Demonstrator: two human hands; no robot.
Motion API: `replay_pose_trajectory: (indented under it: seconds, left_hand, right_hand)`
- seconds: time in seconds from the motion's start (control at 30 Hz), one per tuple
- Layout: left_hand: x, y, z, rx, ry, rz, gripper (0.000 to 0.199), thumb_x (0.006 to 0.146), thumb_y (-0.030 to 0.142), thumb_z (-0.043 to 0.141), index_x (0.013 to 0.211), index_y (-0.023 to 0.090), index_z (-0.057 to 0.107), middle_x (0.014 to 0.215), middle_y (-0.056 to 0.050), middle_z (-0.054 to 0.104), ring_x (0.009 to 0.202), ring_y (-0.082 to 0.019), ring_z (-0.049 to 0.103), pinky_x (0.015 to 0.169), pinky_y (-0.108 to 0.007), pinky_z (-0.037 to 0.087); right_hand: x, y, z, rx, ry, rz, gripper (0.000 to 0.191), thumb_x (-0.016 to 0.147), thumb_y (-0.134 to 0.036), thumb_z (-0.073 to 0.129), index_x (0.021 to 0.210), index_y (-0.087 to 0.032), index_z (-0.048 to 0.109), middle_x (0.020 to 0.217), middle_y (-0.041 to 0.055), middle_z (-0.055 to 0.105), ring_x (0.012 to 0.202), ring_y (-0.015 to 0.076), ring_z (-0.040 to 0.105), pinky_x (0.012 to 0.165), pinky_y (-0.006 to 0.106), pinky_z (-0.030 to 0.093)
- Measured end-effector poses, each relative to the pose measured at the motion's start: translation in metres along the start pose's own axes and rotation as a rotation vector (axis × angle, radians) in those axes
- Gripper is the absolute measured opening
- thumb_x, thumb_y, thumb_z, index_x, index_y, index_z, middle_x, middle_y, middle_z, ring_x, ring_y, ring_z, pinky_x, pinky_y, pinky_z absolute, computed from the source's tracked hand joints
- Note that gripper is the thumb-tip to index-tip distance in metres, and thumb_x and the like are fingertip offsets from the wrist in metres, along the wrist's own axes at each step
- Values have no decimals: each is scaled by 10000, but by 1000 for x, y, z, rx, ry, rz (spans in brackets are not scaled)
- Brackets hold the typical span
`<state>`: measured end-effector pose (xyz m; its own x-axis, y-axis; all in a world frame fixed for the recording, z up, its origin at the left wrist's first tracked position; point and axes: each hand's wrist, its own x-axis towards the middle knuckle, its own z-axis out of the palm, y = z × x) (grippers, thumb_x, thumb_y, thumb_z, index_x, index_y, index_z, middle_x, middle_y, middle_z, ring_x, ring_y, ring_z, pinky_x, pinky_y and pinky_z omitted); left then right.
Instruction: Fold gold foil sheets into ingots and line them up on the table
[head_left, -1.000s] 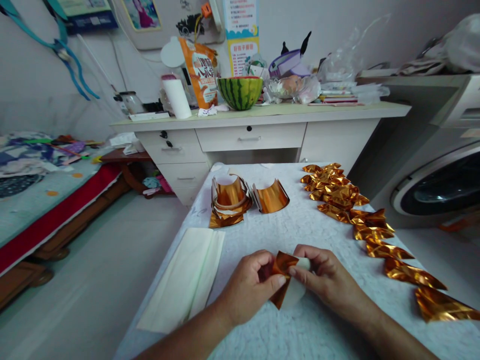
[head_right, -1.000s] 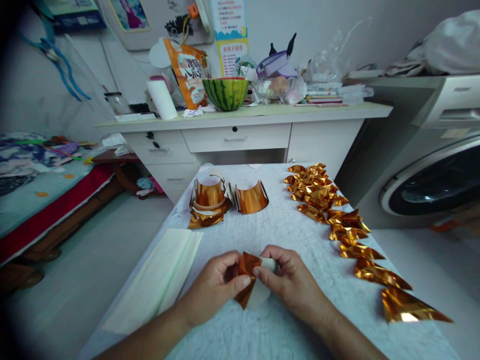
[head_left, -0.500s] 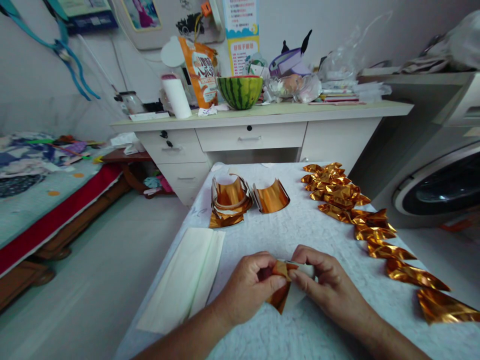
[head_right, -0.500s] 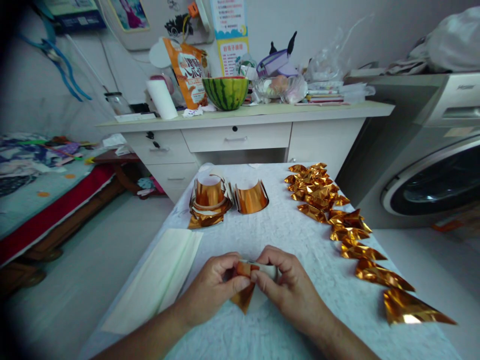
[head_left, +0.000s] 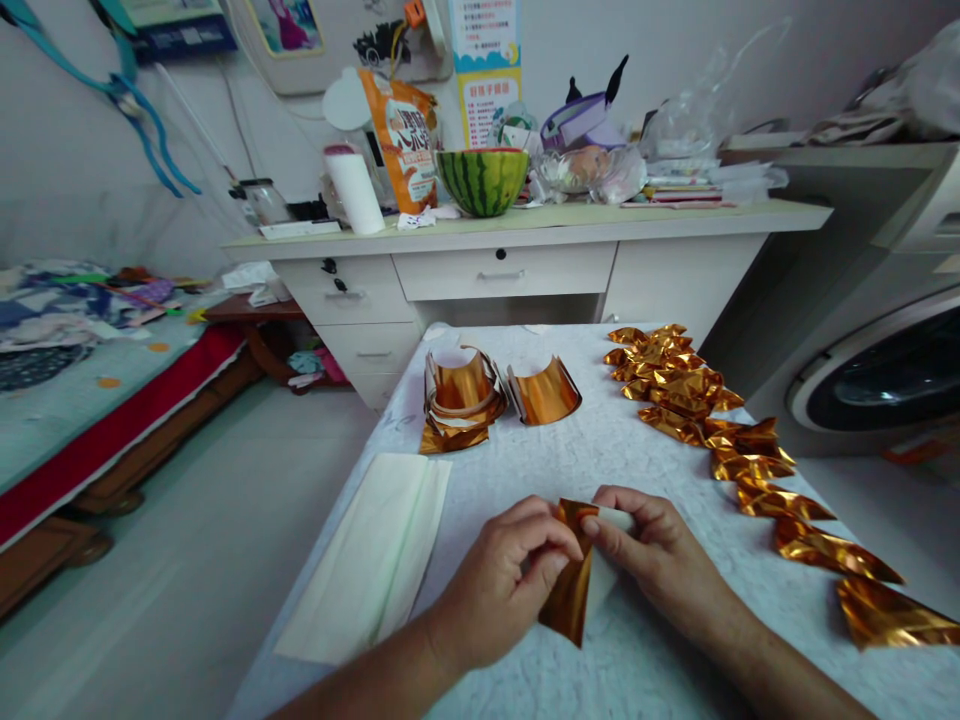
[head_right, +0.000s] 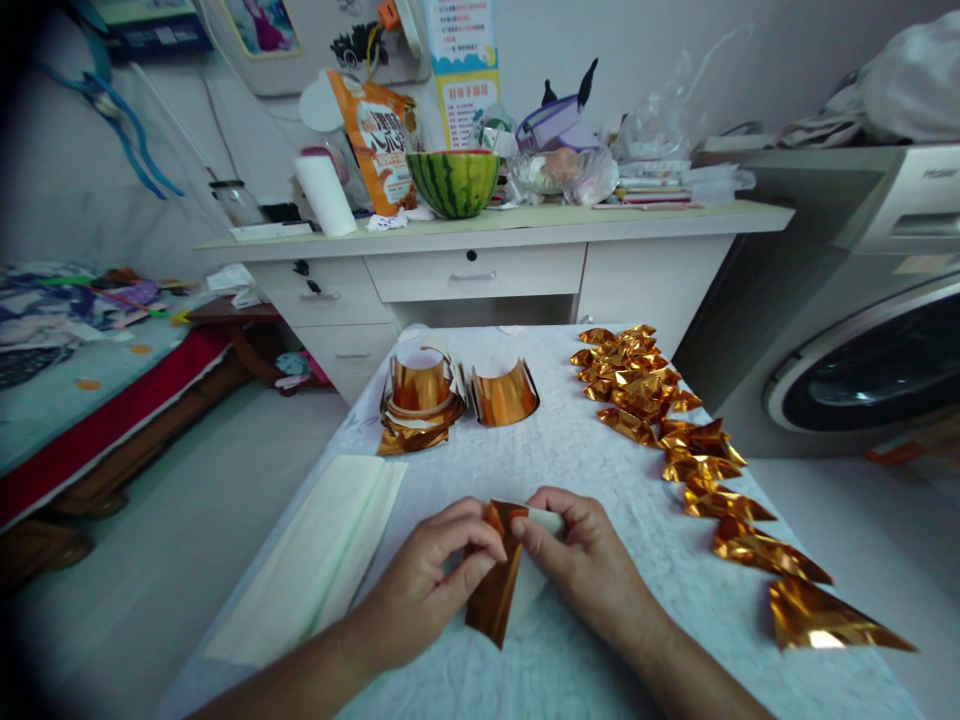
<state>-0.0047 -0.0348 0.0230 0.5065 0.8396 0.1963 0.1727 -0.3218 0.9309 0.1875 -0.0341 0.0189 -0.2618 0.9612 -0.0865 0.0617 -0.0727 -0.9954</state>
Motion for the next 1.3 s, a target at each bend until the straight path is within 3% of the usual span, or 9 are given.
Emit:
replay_pose_trajectory:
  seconds: [0.17, 0.27, 0.37, 0.47, 0.53, 0.77, 0.93, 1.13, 1.3]
  left_hand:
    - [7, -2, -2, -135, 94, -118, 277, 832, 90, 550, 1030, 221, 692, 986, -25, 623, 934, -153, 585, 832, -267, 448]
    - [9, -8, -2, -281, 161, -266, 337, 809, 155, 585, 1136, 198, 659, 907, -34, 635, 808, -148, 586, 714, -262, 457]
    - [10, -13, -3, -394, 214, -403, 446, 783, 214, 629, 1222, 142, 598, 663, 12, 597, 618, -118, 538, 614, -246, 425]
    - [12, -13, -3, -473, 287, -427, 495, 734, 244, 685, 1204, 114, 601, 660, 6, 615, 601, -115, 544, 613, -250, 433]
    - [13, -13, -3, -530, 313, -434, 509, 708, 256, 704, 1186, 110, 608, 779, -35, 663, 645, -128, 574, 623, -260, 452]
    - [14, -15, 0, -571, 274, -447, 529, 722, 261, 681, 1213, 98, 571, 956, -79, 672, 757, -148, 611, 675, -274, 469]
    - [14, -15, 3, -291, 180, -391, 439, 791, 179, 563, 1228, 134, 564, 832, -23, 610, 673, -124, 563, 644, -272, 465]
    - [4, -14, 6, 423, 126, -195, 394, 750, 98, 585, 1122, 214, 645, 1082, -69, 570, 1016, -244, 511, 937, -446, 424]
    - [-2, -13, 5, 676, 142, -114, 393, 732, 121, 671, 1099, 261, 655, 1429, -84, 374, 1256, -350, 340, 1046, -569, 289]
  right_hand:
    - [2, 4, -1, 26, 180, -103, 297, 899, -452, 571, 1125, -269, 508, 870, -2, 579, 756, 150, 538, 650, 254, 460]
    - [-1, 5, -6, -206, 272, -244, 402, 898, -407, 569, 1261, -303, 432, 1134, 45, 539, 1014, 203, 524, 849, 322, 471]
    - [-7, 3, -9, -418, 147, -381, 463, 908, -349, 513, 1348, -298, 380, 1318, 77, 434, 1181, 248, 450, 969, 387, 436]
    - [-10, 3, -5, -624, -13, -499, 694, 826, -274, 585, 1443, -263, 266, 1422, 113, 327, 1310, 300, 335, 1061, 462, 372]
    - [-7, 8, -1, -770, -39, -518, 795, 762, -182, 620, 1461, -247, 247, 1459, 131, 278, 1350, 326, 275, 1080, 507, 340]
    - [3, 15, -5, -933, 87, -639, 630, 693, 45, 478, 1227, -288, 515, 1293, 99, 472, 1163, 283, 452, 903, 470, 457]
    - [1, 5, -9, -908, 36, -660, 419, 728, 37, 476, 1017, -235, 611, 1109, 81, 580, 998, 233, 527, 775, 354, 478]
    - [3, 5, -9, -949, -151, -526, 319, 815, 20, 471, 931, -214, 653, 980, 65, 632, 888, 201, 532, 753, 328, 448]
    - [-3, -3, -11, -933, -249, -416, 478, 636, 63, 471, 992, -217, 626, 1058, 52, 610, 989, 217, 512, 864, 375, 411]
